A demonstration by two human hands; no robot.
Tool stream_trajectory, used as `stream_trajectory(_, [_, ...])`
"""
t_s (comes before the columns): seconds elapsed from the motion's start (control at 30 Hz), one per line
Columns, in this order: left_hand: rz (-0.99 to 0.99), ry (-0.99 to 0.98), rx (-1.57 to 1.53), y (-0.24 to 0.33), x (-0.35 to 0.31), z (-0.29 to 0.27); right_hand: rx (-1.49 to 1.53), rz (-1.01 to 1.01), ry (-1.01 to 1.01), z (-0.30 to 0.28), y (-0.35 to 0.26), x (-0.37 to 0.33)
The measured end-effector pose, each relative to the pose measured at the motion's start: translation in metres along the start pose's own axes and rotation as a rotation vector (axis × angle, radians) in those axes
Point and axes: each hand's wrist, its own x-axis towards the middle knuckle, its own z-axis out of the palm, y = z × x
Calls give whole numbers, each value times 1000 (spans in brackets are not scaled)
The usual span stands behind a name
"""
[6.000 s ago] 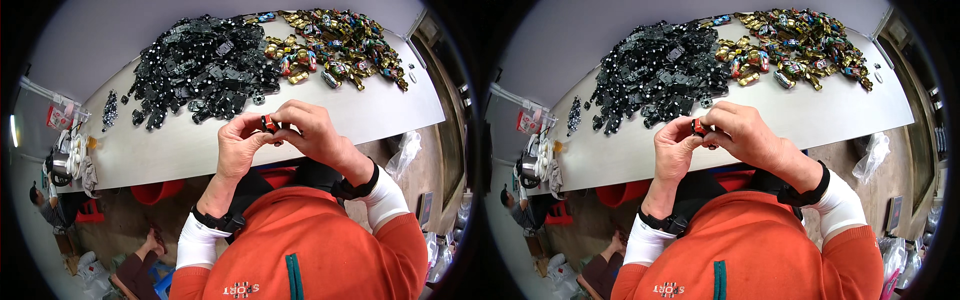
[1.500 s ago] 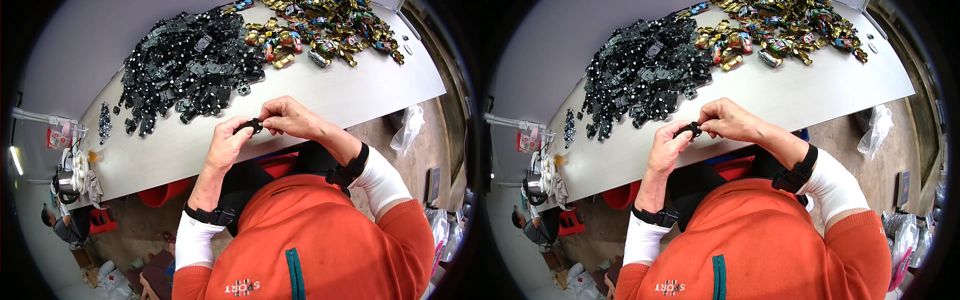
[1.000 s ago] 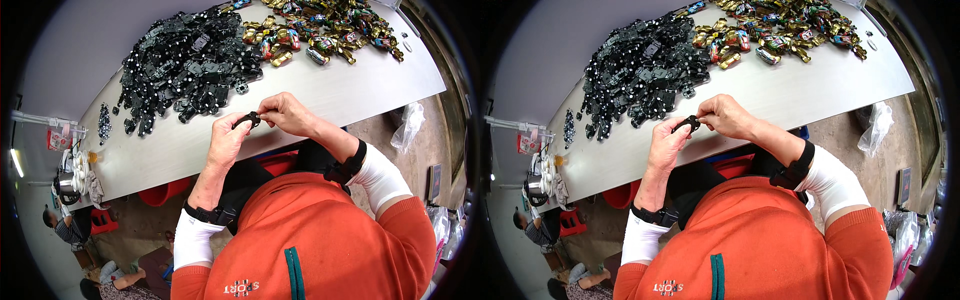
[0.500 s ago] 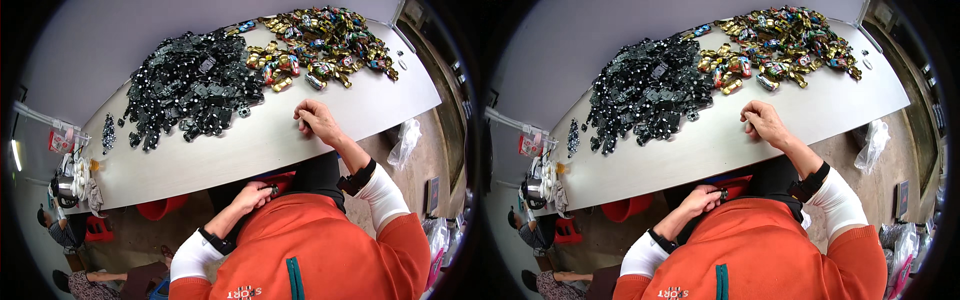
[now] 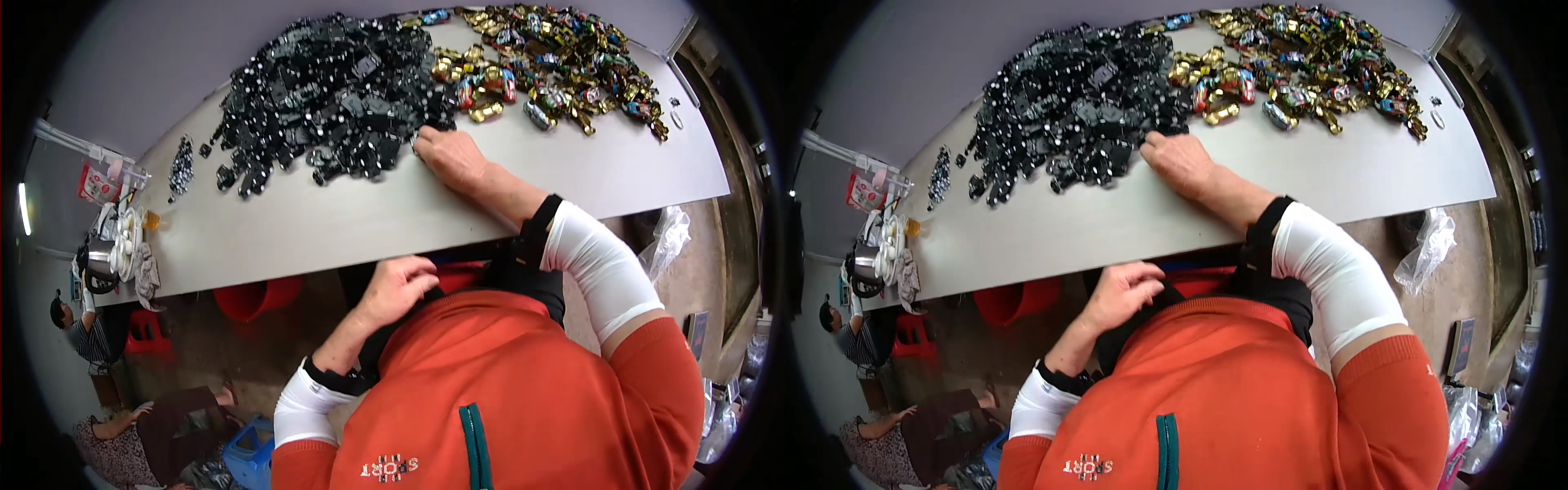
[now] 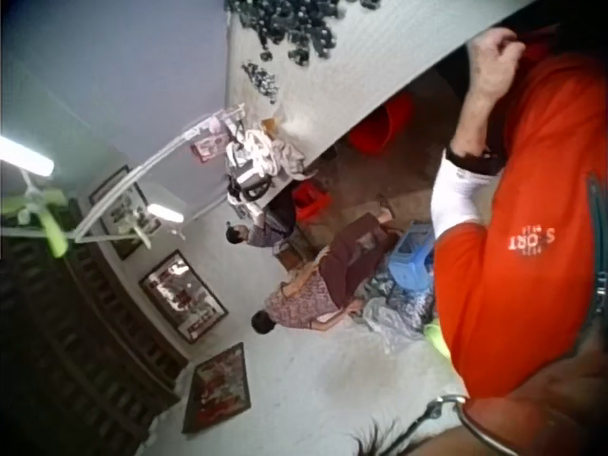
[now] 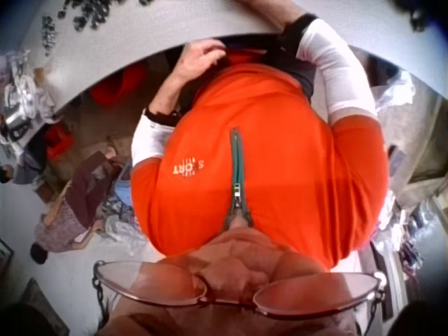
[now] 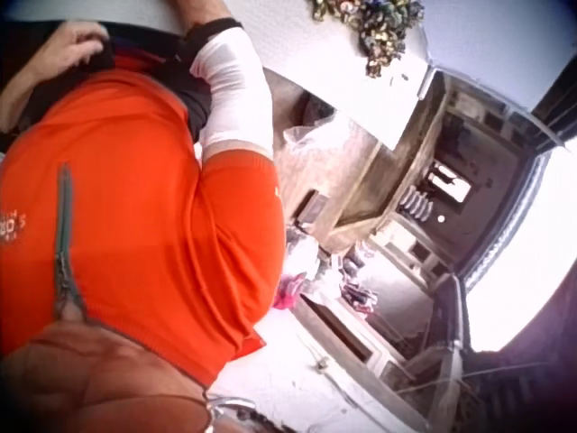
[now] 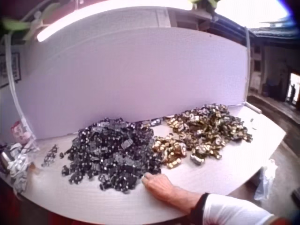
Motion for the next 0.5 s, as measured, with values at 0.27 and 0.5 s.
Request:
stream_trajectory(0.27, [-23, 236, -68, 8, 10, -30, 31, -259, 40, -13, 5, -37])
stream_trajectory(0.5, [-4, 386, -351, 9, 30, -31, 533, 16, 437, -27, -7, -60])
